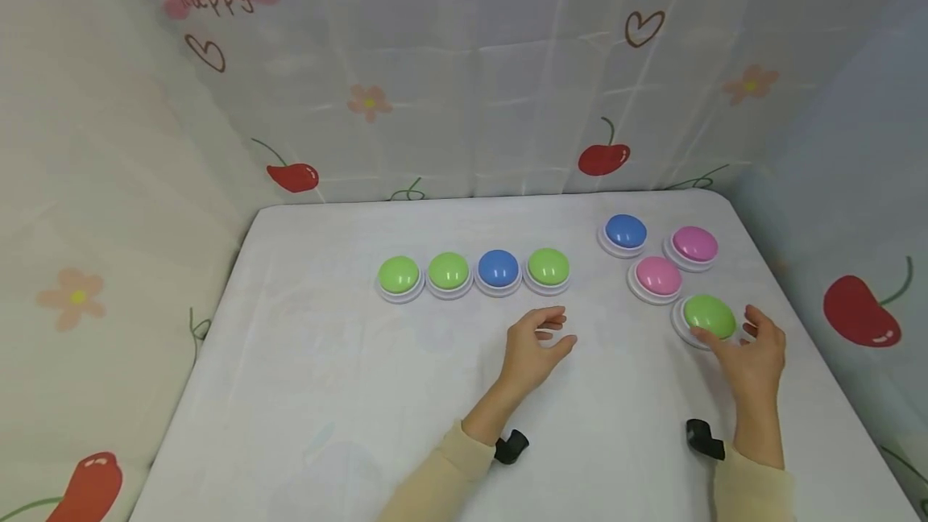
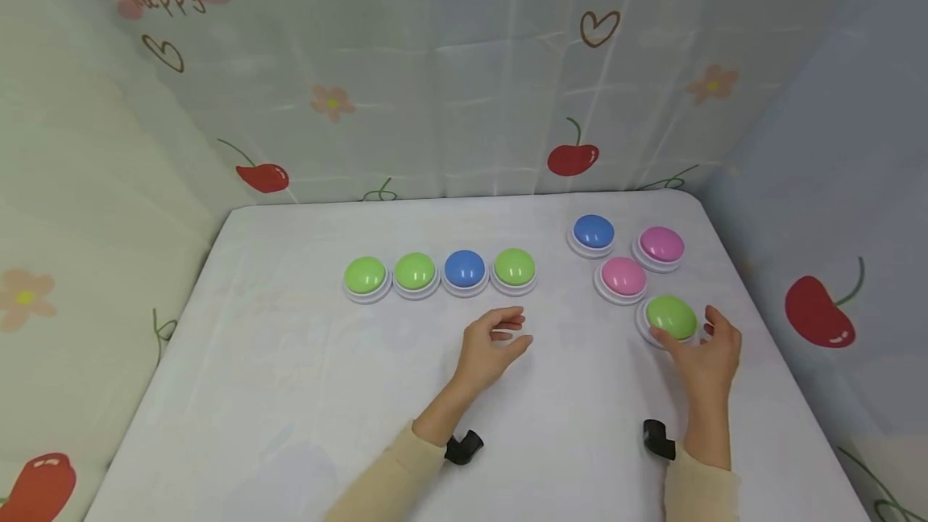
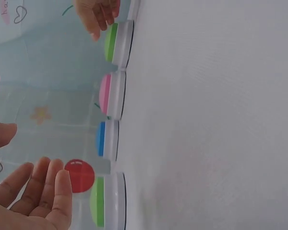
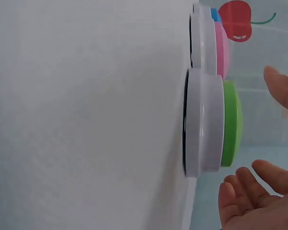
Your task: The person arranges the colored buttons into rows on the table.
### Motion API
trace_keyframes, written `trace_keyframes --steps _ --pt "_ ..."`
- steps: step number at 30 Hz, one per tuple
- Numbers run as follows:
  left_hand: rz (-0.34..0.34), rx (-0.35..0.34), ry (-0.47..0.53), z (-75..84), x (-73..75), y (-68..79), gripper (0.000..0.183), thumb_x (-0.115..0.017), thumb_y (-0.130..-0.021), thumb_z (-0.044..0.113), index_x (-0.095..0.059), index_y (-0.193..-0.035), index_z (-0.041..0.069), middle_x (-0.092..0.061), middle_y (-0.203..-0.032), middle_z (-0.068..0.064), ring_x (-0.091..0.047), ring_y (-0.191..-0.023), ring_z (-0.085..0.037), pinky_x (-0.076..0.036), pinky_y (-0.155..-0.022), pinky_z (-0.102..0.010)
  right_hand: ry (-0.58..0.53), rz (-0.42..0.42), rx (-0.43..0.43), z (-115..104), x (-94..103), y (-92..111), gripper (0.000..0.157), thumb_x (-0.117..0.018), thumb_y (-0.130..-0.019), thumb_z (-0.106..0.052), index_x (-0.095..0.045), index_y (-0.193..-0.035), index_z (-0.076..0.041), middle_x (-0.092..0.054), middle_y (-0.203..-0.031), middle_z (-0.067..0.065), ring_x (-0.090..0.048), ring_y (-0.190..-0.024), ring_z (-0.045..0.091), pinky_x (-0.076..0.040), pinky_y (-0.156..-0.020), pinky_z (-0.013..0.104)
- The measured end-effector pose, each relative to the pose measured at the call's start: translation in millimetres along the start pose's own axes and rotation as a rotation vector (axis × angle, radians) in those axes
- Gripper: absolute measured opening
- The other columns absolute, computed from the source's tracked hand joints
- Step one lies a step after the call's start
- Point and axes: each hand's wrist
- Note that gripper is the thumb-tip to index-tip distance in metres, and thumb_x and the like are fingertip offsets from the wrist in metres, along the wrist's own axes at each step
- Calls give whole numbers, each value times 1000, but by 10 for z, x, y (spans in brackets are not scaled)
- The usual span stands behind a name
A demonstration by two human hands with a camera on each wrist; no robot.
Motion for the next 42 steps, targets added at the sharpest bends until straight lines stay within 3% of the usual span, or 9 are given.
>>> trace_keyframes --steps 5,9,18,23,31,36,42 --pt "8 1 39 -42 -44 11 37 -73 -84 9 -66 -119 2 -69 -109 -19 -67 -99 -24 -58 -86 -34 25 -130 11 111 12 -112 93 -74 -86 -25 -17 -155 -2 -25 -155 27 -34 -135 43 -35 -112 55" --pt "7 9 57 -85 -94 13 36 -73 -83 8 -65 -118 0 -69 -108 -20 -67 -98 -24 -57 -86 -35 56 -166 36 182 5 -175 93 -75 -85 -21 -17 -154 3 -28 -151 31 -37 -129 43 -38 -109 54" --pt "1 20 52 -150 -146 16 37 -72 -84 8 -64 -118 -4 -69 -107 -20 -65 -95 -16 -57 -84 -28 107 -151 64 267 -28 -238 86 -76 -84 -19 -27 -150 5 -38 -144 32 -42 -121 38 -42 -100 47" --pt "-2 19 58 -155 -157 31 37 -73 -84 9 -65 -117 -4 -69 -106 -20 -66 -95 -20 -57 -84 -29 112 -153 51 291 -28 -220 87 -77 -83 -23 -28 -150 6 -37 -144 32 -41 -125 41 -40 -104 55" --pt "11 -3 14 -176 -123 45 36 -73 -82 8 -66 -115 -4 -70 -104 -18 -67 -95 -21 -57 -81 -26 130 -187 34 241 -45 -8 91 -77 -83 -32 -28 -150 4 -37 -144 29 -43 -125 41 -41 -104 58" --pt "25 -45 -36 -198 -61 32 37 -75 -81 7 -67 -114 -4 -70 -105 -17 -68 -94 -24 -57 -80 -24 117 -248 93 64 -158 222 94 -79 -82 -35 -27 -151 1 -36 -146 29 -41 -129 45 -41 -105 60" --pt "-8 -92 -125 -236 24 20 42 -78 -79 8 -65 -118 -3 -68 -111 -16 -66 -98 -23 -57 -83 -25 99 -329 205 -180 -365 466 95 -83 -77 -33 -32 -150 -2 -39 -146 24 -42 -130 41 -41 -107 54"
Point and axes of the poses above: each hand's wrist, its own y-axis away from the middle knuckle, its own x-axis out of the back of the hand, z = x × y
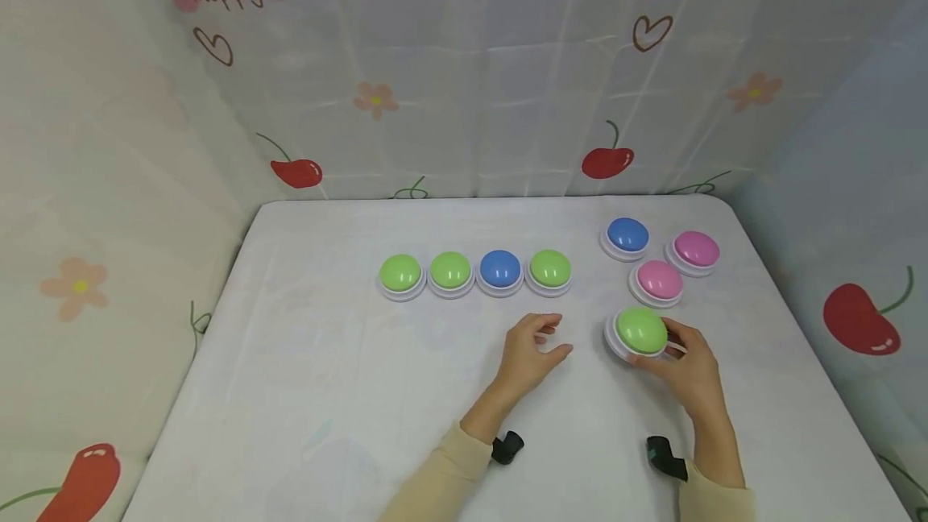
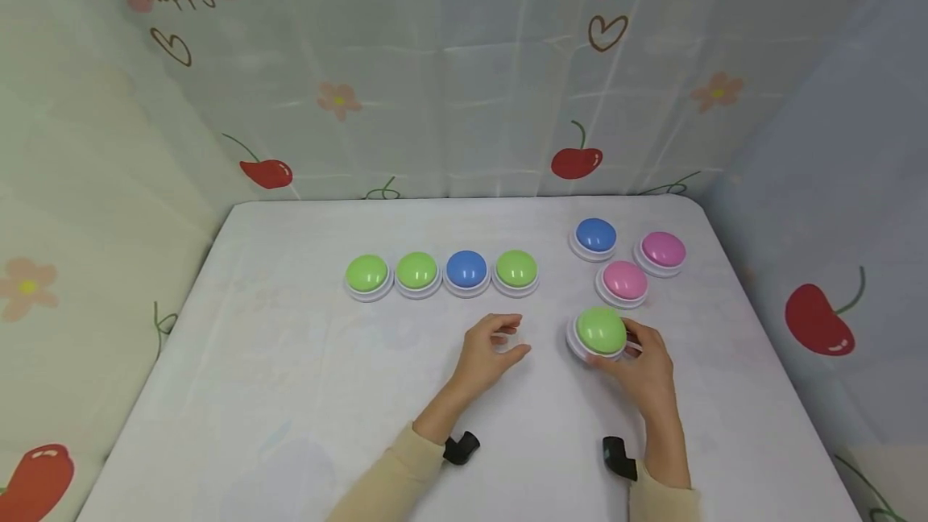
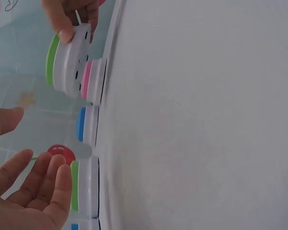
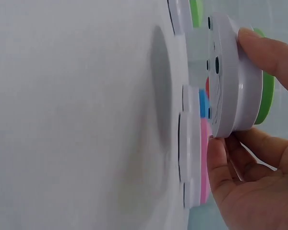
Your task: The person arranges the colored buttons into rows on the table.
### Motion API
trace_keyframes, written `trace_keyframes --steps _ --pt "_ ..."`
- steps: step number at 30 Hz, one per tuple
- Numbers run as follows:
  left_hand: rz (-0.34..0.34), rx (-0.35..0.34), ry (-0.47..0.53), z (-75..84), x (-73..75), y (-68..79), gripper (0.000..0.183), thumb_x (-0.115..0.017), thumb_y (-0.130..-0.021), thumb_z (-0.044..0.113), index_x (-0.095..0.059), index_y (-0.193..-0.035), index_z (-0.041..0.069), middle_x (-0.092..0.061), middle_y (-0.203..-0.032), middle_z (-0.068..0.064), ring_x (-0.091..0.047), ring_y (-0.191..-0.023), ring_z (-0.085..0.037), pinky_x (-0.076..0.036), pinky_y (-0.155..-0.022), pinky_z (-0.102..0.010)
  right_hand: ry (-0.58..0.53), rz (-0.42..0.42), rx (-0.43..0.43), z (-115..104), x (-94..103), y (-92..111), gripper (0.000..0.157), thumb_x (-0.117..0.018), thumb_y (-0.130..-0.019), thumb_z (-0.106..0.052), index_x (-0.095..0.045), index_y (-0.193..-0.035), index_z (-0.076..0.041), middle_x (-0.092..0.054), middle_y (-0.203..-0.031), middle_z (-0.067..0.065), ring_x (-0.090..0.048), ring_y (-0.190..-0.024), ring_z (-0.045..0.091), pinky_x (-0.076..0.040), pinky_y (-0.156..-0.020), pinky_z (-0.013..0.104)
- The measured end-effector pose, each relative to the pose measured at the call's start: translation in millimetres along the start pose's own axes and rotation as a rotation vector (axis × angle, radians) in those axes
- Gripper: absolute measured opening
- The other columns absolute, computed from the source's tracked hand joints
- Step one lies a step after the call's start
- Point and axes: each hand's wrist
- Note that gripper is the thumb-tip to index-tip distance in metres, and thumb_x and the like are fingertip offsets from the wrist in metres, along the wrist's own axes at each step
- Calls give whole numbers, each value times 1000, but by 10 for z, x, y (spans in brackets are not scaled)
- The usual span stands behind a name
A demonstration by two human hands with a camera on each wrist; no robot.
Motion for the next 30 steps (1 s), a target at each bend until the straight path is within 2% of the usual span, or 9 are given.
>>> trace_keyframes --steps 4,7,10,11,13,17,24,30 --pt "-43 1 -44 -2 100 9 50 -81 -78 10 -63 -123 0 -65 -116 -16 -64 -102 -23 -56 -85 -24 -2 -26 115 -159 -156 46 90 -86 -74 -30 -40 -146 -3 -45 -141 19 -45 -128 35 -43 -107 48" --pt "-70 20 -57 7 193 21 55 -82 -77 12 -61 -126 1 -63 -120 -13 -64 -104 -22 -56 -86 -25 -13 -39 200 -261 -260 78 85 -87 -72 -25 -45 -142 -3 -49 -137 16 -47 -125 32 -47 -104 28" --pt "-94 45 -45 13 301 39 58 -83 -76 11 -60 -128 1 -62 -123 -12 -64 -106 -24 -56 -88 -26 -26 -60 268 -352 -354 108 81 -88 -70 -20 -48 -139 -2 -51 -133 15 -49 -123 31 -44 -96 11" --pt "-101 53 -38 17 341 46 58 -83 -76 11 -60 -128 0 -62 -124 -12 -64 -106 -25 -56 -88 -27 -35 -70 287 -382 -387 116 81 -89 -69 -18 -49 -138 -2 -52 -133 15 -50 -122 31 -45 -96 11" --pt "-112 65 -23 14 425 63 59 -83 -75 9 -59 -128 -1 -62 -123 -13 -64 -106 -27 -56 -90 -30 -48 -95 319 -442 -454 132 81 -89 -68 -17 -50 -137 -2 -52 -132 15 -50 -121 30 -48 -99 20" --pt "-133 99 -6 16 620 99 58 -83 -73 5 -60 -126 -2 -63 -120 -16 -66 -104 -28 -56 -90 -35 -75 -140 369 -565 -605 156 80 -90 -66 -15 -51 -136 -3 -53 -131 14 -51 -121 30 -49 -102 49" --pt "-126 180 -24 -22 965 158 52 -82 -73 5 -64 -121 -1 -66 -115 -15 -66 -96 -25 -58 -84 -31 -106 -182 469 -806 -922 183 79 -91 -62 -11 -54 -132 -4 -55 -127 13 -54 -118 30 -52 -98 48" --pt "-70 271 -69 -89 1271 246 50 -81 -73 3 -65 -120 1 -67 -112 -14 -65 -93 -23 -58 -82 -34 -120 -217 539 -1016 -1238 167 77 -91 -62 -10 -56 -130 -2 -56 -123 14 -56 -115 29 -54 -94 46"
Point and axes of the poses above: each hand's wrist, its own y-axis away from the middle knuckle, its own x-axis out of the back of the hand, z = x × y
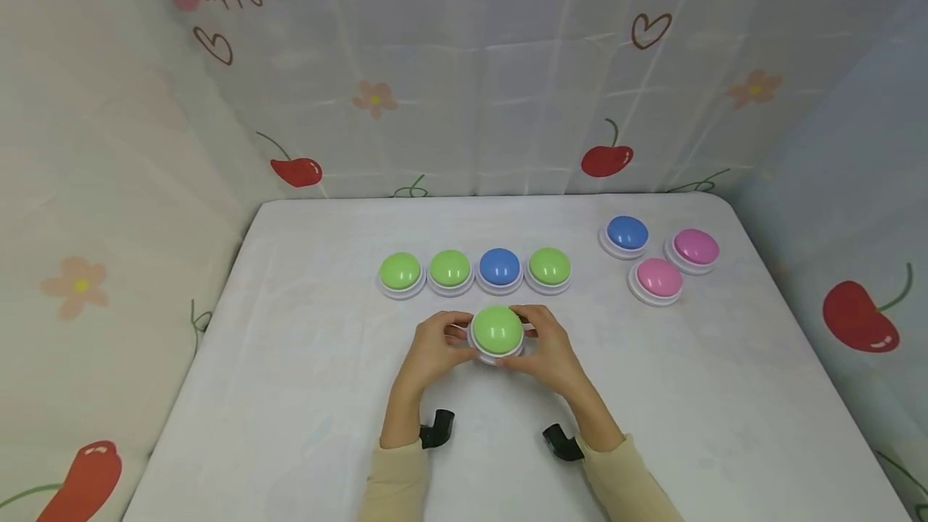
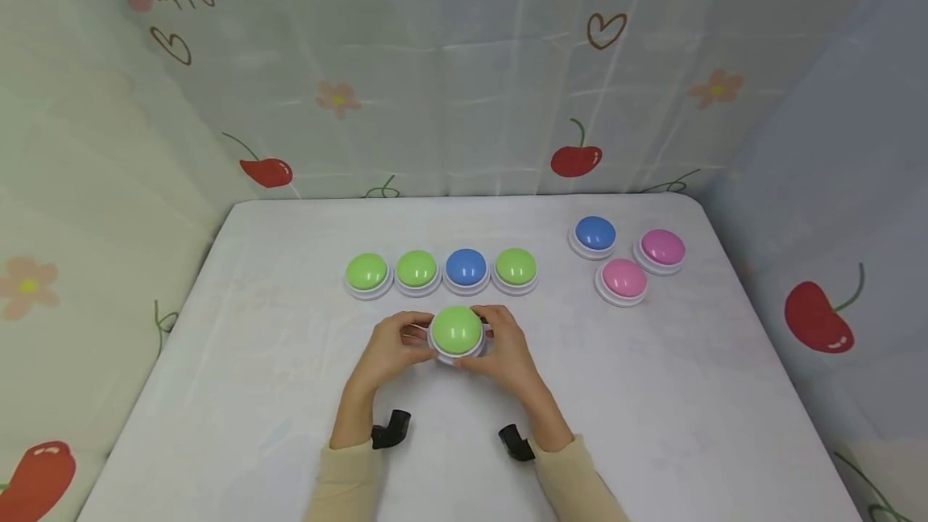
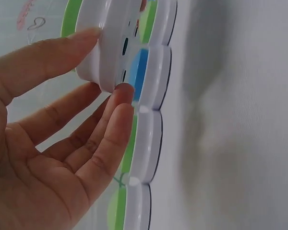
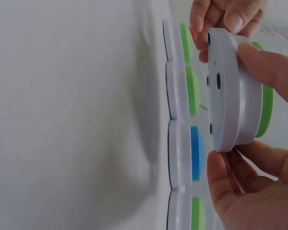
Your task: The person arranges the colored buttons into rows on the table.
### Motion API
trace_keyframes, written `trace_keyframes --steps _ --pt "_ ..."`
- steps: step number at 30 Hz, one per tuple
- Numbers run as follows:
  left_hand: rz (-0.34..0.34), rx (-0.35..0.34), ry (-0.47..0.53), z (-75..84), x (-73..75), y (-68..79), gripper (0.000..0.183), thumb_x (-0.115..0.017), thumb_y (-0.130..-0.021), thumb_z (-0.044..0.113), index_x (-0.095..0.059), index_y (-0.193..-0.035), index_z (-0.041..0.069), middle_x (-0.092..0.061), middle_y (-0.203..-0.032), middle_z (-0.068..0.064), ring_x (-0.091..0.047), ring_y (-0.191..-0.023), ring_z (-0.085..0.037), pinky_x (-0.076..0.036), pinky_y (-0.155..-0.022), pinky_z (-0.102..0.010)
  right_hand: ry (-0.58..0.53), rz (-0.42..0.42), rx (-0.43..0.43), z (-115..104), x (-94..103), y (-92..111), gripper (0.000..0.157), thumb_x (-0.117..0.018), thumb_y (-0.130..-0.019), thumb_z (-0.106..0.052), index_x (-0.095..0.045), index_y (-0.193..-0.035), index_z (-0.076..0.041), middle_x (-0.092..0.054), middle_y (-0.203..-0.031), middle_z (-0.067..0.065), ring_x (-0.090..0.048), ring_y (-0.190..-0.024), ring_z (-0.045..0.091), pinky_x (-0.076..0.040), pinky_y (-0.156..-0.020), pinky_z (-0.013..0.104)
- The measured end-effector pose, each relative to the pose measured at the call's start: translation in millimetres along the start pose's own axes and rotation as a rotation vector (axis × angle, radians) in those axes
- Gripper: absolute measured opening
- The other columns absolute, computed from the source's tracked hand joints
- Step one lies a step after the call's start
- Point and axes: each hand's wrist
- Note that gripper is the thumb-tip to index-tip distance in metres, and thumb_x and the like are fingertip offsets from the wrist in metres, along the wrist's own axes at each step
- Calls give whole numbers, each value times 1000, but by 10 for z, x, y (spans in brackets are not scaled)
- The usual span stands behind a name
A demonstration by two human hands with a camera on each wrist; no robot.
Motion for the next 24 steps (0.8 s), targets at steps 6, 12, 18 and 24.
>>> trace_keyframes --steps 6,12,18,24 --pt "108 34 -20 -128 229 72 48 -76 -73 -7 -66 -119 -1 -67 -108 -17 -66 -94 -27 -59 -83 -35 17 -10 40 -139 -309 -188 78 -92 -60 -11 -56 -129 -1 -56 -122 16 -57 -112 30 -56 -90 45" --pt "222 55 -30 -241 444 109 49 -68 -71 -13 -65 -120 -6 -66 -112 -22 -66 -97 -32 -58 -85 -39 51 -9 103 -221 -652 -359 79 -92 -62 -15 -55 -130 0 -57 -120 15 -58 -110 28 -55 -89 40" --pt "291 141 -70 -364 596 124 53 -65 -72 -12 -63 -125 -4 -65 -115 -21 -64 -102 -32 -58 -86 -40 43 -33 103 -314 -911 -496 80 -91 -62 -16 -54 -131 2 -57 -122 17 -55 -113 32 -49 -96 48" --pt "341 202 -73 -492 688 125 55 -65 -73 -9 -62 -128 -2 -65 -119 -20 -63 -105 -32 -57 -86 -37 50 -67 47 -393 -1106 -610 83 -92 -61 -16 -52 -130 6 -55 -125 20 -52 -118 36 -44 -103 50"
Point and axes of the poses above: each hand's wrist, its own y-axis away from the middle knuckle, its own x-axis out of the back of the hand, z = x × y
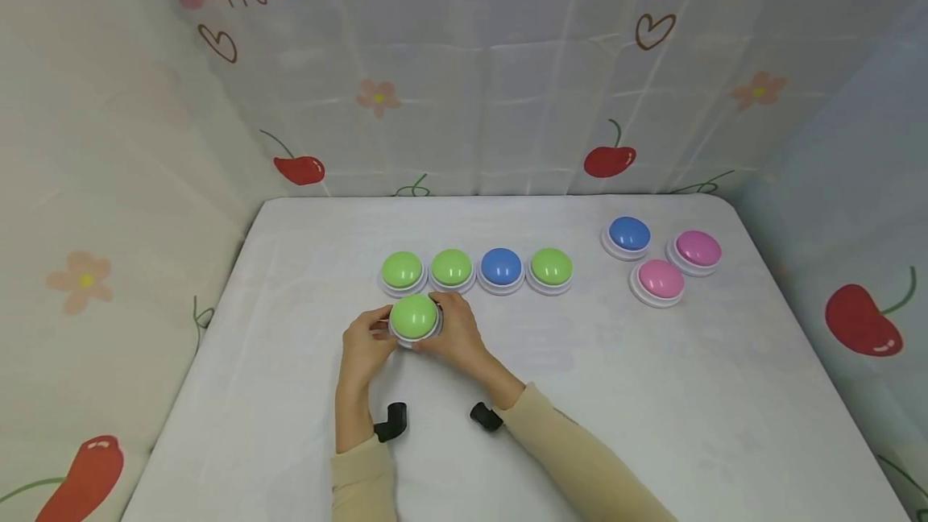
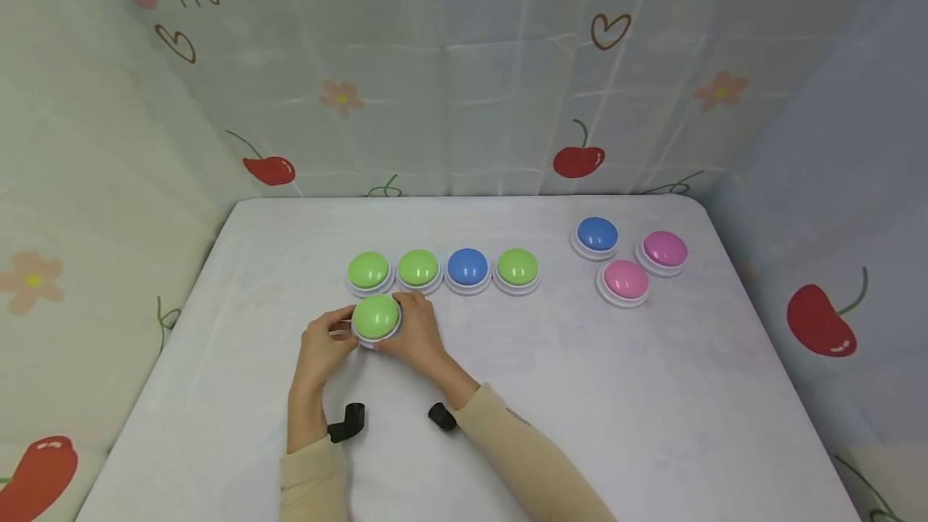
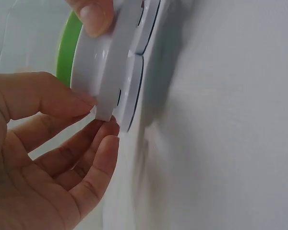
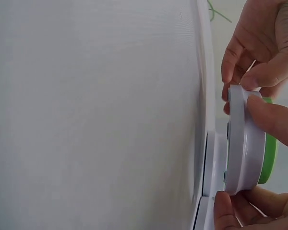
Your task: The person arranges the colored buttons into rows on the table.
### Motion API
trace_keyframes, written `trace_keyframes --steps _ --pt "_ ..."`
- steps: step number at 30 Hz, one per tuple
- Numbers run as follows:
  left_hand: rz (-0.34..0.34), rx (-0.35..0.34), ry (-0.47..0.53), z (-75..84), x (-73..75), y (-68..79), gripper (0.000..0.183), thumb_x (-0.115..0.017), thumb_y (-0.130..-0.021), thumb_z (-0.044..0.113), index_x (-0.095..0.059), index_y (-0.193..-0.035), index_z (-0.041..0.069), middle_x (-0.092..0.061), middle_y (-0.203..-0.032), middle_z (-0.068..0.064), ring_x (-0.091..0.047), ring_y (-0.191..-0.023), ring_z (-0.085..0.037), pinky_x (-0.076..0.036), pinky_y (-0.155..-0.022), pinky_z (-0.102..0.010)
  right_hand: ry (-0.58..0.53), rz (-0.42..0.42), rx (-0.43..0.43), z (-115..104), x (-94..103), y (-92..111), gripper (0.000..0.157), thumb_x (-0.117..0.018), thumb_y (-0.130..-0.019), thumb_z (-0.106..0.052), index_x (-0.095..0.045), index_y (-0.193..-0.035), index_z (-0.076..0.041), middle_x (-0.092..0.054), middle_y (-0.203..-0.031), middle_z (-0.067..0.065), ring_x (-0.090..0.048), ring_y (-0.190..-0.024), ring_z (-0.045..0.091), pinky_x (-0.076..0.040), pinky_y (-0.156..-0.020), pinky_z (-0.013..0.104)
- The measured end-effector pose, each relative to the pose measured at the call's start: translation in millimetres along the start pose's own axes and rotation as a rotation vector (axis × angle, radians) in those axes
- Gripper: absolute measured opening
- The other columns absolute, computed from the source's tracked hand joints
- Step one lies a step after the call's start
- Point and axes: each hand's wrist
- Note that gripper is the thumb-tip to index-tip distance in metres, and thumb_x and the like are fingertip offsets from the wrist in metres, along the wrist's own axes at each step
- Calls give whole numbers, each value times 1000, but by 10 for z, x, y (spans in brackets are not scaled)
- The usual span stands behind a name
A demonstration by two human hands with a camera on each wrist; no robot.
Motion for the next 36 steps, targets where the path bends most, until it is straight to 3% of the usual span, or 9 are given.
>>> trace_keyframes --steps 6,18,25,31,36 --pt "53 15 -18 -101 33 -33 53 -64 -73 -7 -63 -126 -2 -68 -113 -21 -67 -98 -32 -56 -79 -27 21 -13 -13 -31 -129 -75 77 -93 -59 -16 -55 -124 3 -57 -120 17 -53 -115 31 -45 -101 46" --pt "125 29 -32 -168 60 -31 49 -65 -75 -7 -63 -124 -5 -68 -109 -26 -68 -94 -35 -58 -80 -32 19 -27 -22 -56 -271 -112 78 -93 -60 -17 -54 -125 4 -56 -122 18 -50 -117 32 -44 -102 44" --pt "130 54 -29 -199 45 -60 47 -66 -78 -6 -63 -125 -3 -69 -108 -25 -68 -93 -32 -55 -76 -22 17 -23 -26 -29 -315 -134 77 -93 -61 -17 -54 -123 3 -56 -120 17 -49 -116 32 -43 -101 44" --pt "144 54 -40 -216 30 -65 48 -63 -77 -8 -63 -124 -4 -69 -109 -26 -67 -94 -33 -56 -76 -23 28 -23 -8 -22 -311 -143 77 -93 -60 -15 -55 -124 3 -57 -121 18 -50 -117 33 -43 -102 44" --pt "135 82 -25 -227 24 -66 47 -62 -78 -7 -63 -125 -5 -68 -112 -26 -67 -96 -32 -49 -71 -11 38 -24 4 -16 -301 -139 77 -92 -61 -13 -55 -126 4 -58 -121 18 -50 -117 33 -43 -103 44"
Point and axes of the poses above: each hand's wrist, its own y-axis away from the middle knuckle, its own x-axis out of the back of the hand, z = x × y
